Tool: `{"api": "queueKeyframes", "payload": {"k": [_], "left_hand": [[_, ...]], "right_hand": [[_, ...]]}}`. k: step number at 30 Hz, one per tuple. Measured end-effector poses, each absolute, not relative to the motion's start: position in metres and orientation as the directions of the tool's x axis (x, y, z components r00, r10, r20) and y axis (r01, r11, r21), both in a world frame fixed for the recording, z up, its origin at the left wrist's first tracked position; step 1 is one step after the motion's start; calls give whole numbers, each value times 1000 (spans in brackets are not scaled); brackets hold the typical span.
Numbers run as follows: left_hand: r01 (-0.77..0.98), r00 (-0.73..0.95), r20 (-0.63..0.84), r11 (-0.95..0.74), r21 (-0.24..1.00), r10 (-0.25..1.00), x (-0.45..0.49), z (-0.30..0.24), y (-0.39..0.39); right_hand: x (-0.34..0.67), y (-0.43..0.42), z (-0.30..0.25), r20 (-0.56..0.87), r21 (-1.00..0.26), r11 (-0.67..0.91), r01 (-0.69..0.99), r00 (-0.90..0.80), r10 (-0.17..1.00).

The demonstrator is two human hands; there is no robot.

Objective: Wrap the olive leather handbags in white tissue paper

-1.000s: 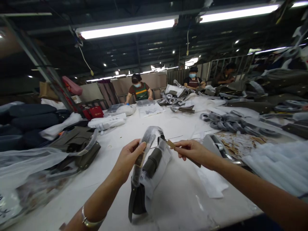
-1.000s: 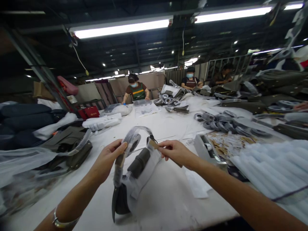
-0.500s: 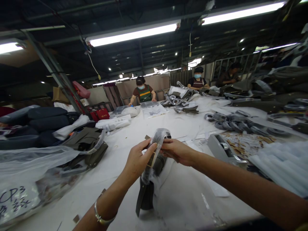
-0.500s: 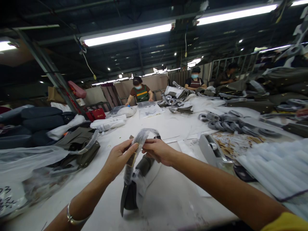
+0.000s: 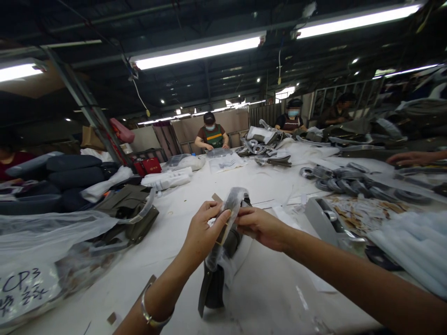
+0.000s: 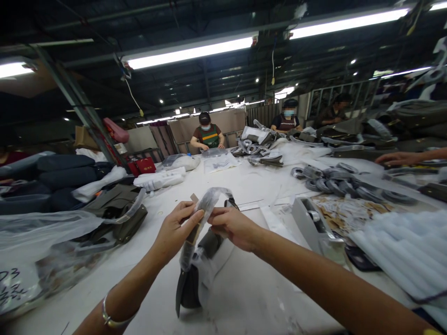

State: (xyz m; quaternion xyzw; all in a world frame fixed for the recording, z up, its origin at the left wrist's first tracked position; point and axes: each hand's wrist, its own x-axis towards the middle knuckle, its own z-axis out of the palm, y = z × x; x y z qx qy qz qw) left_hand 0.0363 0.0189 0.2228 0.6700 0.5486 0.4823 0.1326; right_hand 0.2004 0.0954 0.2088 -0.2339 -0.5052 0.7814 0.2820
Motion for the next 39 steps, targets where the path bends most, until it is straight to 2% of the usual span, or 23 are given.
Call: {"api": "queueKeyframes", "payload": {"k": [4, 8, 13, 16, 18, 21, 25, 30, 35, 39], "left_hand": [[659, -50, 535, -375, 652, 843, 36, 223, 16], [709, -46, 561, -368, 601, 826, 40, 222, 14], [666, -67, 549, -372, 647, 833, 44, 216, 14], [579, -147, 544, -374, 724, 826, 47, 207, 17], [455, -254, 497, -351, 818, 830, 51, 201, 20], [157, -389, 324, -284, 946, 863, 56, 195, 26], [-126, -412, 122, -190, 974, 903, 60, 197, 31], [-231, -461, 14, -135, 964, 887, 65, 203, 27], [-231, -328, 40, -121, 965, 944, 72, 209, 17], [-195, -330, 107, -178, 965, 938, 71, 205, 16]], "right_hand": [[206, 90, 218, -1, -882, -377, -282, -799, 602], [203, 89, 220, -18, -895, -348, -279, -758, 652], [201, 90, 218, -24, -908, -315, -277, -714, 699], [202, 91, 218, -33, -916, -299, -268, -693, 720], [202, 92, 219, -38, -923, -288, -257, -682, 730], [202, 94, 220, -37, -930, -273, -245, -678, 734], [203, 98, 220, -19, -940, -243, -240, -673, 740], [206, 99, 219, -21, -960, -202, -195, -669, 743], [208, 97, 225, -2, -957, -204, -206, -698, 716], [212, 102, 224, -4, -929, -286, -235, -767, 642]]}}
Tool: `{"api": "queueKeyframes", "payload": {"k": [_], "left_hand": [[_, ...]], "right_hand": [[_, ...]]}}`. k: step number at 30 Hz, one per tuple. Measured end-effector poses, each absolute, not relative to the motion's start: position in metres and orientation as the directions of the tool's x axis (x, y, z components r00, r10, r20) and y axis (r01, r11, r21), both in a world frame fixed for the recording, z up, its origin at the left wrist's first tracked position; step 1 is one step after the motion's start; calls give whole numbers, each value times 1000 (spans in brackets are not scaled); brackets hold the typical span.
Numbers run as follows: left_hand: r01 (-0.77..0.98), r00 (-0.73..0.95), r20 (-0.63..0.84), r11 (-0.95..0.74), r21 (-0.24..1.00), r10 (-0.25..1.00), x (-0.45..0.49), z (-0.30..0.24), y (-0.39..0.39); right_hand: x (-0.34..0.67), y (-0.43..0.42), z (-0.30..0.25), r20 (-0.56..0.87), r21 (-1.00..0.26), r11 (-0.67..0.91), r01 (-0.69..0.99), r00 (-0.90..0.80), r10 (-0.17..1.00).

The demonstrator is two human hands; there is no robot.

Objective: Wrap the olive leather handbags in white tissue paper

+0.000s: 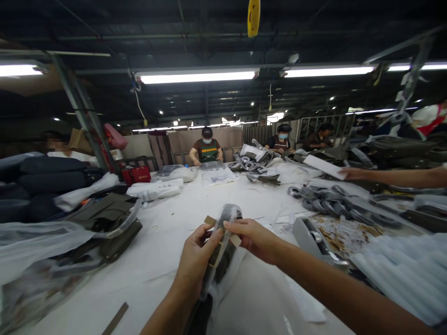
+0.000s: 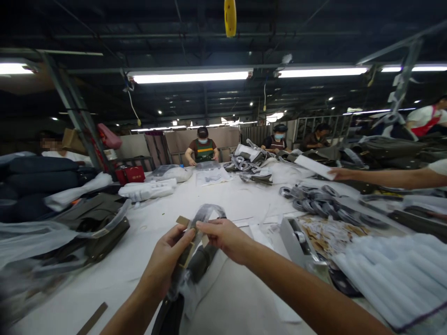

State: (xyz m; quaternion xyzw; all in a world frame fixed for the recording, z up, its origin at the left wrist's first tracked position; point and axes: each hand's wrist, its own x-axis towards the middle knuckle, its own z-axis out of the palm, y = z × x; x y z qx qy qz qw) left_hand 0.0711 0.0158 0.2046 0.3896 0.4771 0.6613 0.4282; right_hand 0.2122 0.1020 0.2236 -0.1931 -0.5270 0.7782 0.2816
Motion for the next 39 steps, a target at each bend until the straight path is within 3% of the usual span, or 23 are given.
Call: {"api": "queueKeyframes", "payload": {"k": [5, 11, 16, 20, 28, 34, 39], "left_hand": [[-163, -339, 139, -204, 965, 930, 67, 198, 17], [-122, -346, 170, -224, 967, 922, 67, 199, 16], [-64, -354, 211, -249, 966, 911, 72, 193, 18], [37, -374, 282, -290, 956, 883, 73, 193, 19], [268, -382, 400, -315, 911, 833, 72, 201, 13], [192, -322, 338, -288, 938, 885, 73, 220, 7], [370, -356, 380, -244, 896, 854, 75, 229, 6]], "right_hand": [[218, 103, 210, 12, -840, -418, -347, -781, 624], [212, 75, 204, 242, -845, -198, -498, -684, 688], [200, 66, 195, 262, -822, -121, -557, -556, 789], [196, 69, 190, 242, -833, -90, -546, -507, 827], [203, 83, 194, 248, -893, -60, -447, -599, 761], [205, 83, 195, 243, -919, 2, -395, -562, 791], [205, 82, 194, 215, -941, 28, -337, -532, 819]]}}
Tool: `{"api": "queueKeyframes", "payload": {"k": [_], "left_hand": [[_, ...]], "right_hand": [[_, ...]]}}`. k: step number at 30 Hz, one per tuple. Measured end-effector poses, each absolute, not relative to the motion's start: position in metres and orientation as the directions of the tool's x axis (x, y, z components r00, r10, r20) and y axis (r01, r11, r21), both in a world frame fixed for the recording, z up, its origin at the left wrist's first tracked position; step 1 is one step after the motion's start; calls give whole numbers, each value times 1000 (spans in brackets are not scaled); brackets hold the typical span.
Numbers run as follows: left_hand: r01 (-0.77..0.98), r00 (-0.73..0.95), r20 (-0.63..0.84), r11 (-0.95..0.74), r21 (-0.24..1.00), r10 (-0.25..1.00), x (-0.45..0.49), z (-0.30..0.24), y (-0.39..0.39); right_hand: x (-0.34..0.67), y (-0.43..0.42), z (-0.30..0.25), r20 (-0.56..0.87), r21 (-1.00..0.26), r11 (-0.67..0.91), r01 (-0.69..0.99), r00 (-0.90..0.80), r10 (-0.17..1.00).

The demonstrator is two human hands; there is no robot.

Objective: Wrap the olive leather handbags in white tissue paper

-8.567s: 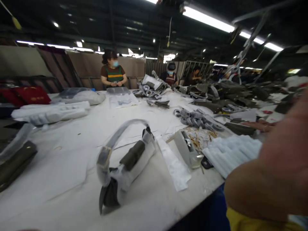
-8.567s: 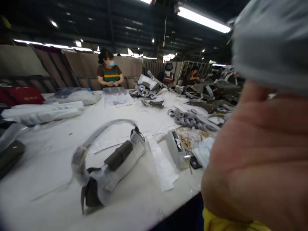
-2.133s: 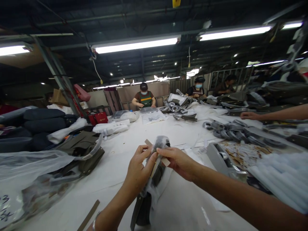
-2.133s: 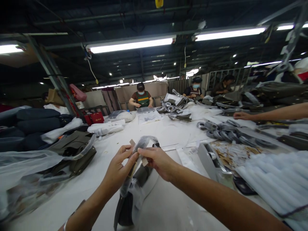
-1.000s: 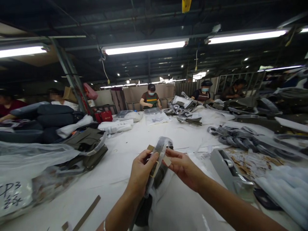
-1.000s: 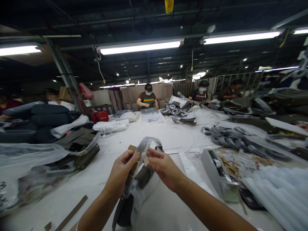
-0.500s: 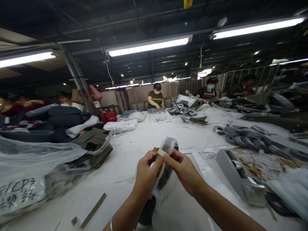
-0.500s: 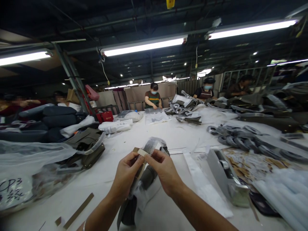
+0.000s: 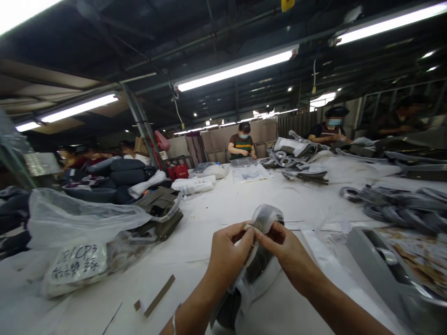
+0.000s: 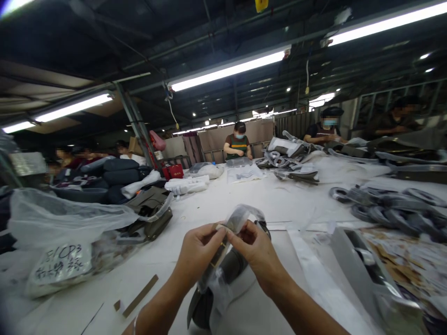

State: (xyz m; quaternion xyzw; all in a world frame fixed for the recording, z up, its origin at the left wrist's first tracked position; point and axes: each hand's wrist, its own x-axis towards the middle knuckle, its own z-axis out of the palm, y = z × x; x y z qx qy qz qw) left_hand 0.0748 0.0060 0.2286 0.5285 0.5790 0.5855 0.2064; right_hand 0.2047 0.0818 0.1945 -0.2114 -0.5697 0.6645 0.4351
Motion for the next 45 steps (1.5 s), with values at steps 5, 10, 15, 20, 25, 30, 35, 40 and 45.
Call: {"api": "queueKeyframes", "payload": {"k": [5, 10, 15, 20, 25, 30, 35, 40, 45], "left_hand": [[676, -268, 594, -291, 677, 759, 77, 220, 6], [973, -90, 782, -114, 202, 617, 81, 198, 11], [1000, -19, 797, 19, 10, 603, 83, 191, 10], [999, -52, 793, 22, 48, 607, 84, 193, 5], [994, -74, 791, -14, 104, 607, 84, 191, 3], [993, -106, 779, 31, 111, 618, 88, 187, 4], [934, -168, 728, -129, 333, 665, 84, 194, -1], [478, -298, 413, -240, 845, 861, 66, 215, -3], [186, -308, 189, -135, 973, 932, 64, 214, 6]], "right_hand": [[201, 84, 188, 218, -954, 79, -291, -483, 848], [195, 83, 182, 210, -955, 89, -283, -432, 877], [194, 79, 185, 209, -955, 89, -282, -433, 877], [191, 77, 184, 239, -933, 81, -350, -439, 866], [189, 76, 183, 252, -929, 96, -356, -421, 871], [192, 71, 186, 277, -919, 95, -382, -455, 846], [193, 68, 192, 274, -909, 68, -412, -465, 842], [202, 72, 198, 299, -889, 21, -457, -547, 782], [212, 78, 198, 348, -929, 209, -306, -529, 774]]}}
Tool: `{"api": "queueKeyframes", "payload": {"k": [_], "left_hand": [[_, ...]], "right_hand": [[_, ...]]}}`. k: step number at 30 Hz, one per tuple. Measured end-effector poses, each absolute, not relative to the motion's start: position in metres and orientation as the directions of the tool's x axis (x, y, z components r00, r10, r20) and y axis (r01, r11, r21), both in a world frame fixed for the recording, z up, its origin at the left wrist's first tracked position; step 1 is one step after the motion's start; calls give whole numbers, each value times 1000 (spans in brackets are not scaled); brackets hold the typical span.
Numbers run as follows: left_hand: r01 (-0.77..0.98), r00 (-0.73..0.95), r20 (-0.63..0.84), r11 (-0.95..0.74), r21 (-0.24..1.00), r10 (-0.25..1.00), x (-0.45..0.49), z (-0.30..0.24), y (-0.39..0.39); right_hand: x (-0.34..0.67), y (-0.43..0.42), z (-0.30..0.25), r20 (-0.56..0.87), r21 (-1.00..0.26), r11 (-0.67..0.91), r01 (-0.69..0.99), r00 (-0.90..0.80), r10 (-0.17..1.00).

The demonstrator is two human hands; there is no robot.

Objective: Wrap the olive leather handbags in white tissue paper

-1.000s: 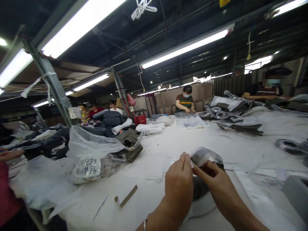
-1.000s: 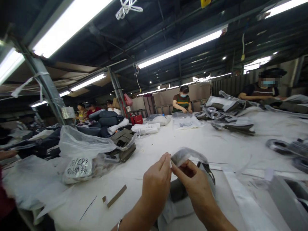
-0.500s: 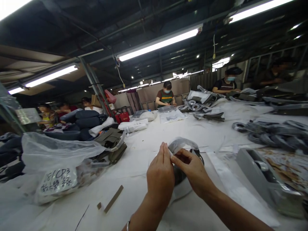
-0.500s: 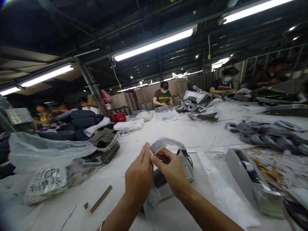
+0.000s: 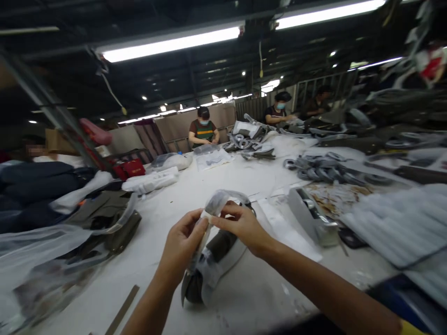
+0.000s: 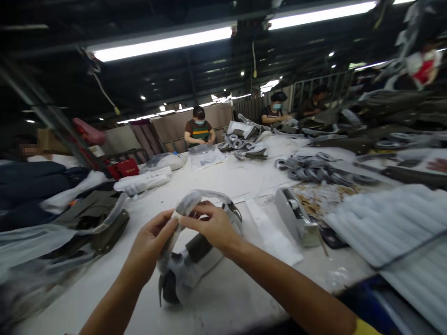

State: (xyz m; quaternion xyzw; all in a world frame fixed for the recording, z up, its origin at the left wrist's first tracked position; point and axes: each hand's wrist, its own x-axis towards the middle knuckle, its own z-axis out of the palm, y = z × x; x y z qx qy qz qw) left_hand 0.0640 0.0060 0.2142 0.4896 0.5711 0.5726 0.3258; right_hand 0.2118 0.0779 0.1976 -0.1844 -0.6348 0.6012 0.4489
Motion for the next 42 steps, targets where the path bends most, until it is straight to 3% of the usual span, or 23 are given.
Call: {"api": "queueKeyframes", "payload": {"k": [3, 6, 9, 12, 16, 20, 27, 33, 42], "left_hand": [[95, -358, 115, -86, 992, 927, 63, 207, 10], [55, -414, 76, -59, 997, 907, 57, 200, 13], [18, -446, 55, -53, 998, 893, 51, 197, 15], [-13, -447, 43, -54, 998, 893, 50, 195, 17], [-54, -461, 13, -43, 998, 887, 51, 192, 20], [-47, -461, -7, -17, 999, 888, 49, 190, 20], [-68, -463, -30, -2, 998, 886, 48, 190, 18], [-91, -475, -68, 28, 995, 877, 52, 190, 20], [-60, -443, -15, -13, 998, 897, 50, 184, 22]], "right_hand": [[232, 91, 191, 417, -904, 403, -143, -511, 752], [286, 116, 172, 541, -771, 613, 171, -331, 773], [364, 148, 142, 533, -700, 477, 531, -56, 844], [431, 174, 113, 372, -729, 203, 654, 130, 919], [467, 181, 91, 209, -785, 58, 617, 175, 962], [464, 176, 83, 54, -877, -65, 477, 231, 971], [469, 146, 92, 20, -969, -60, 239, 318, 948], [470, 109, 67, -213, -977, -209, -50, 332, 919], [460, 106, 41, -249, -968, -234, -87, 394, 885]]}}
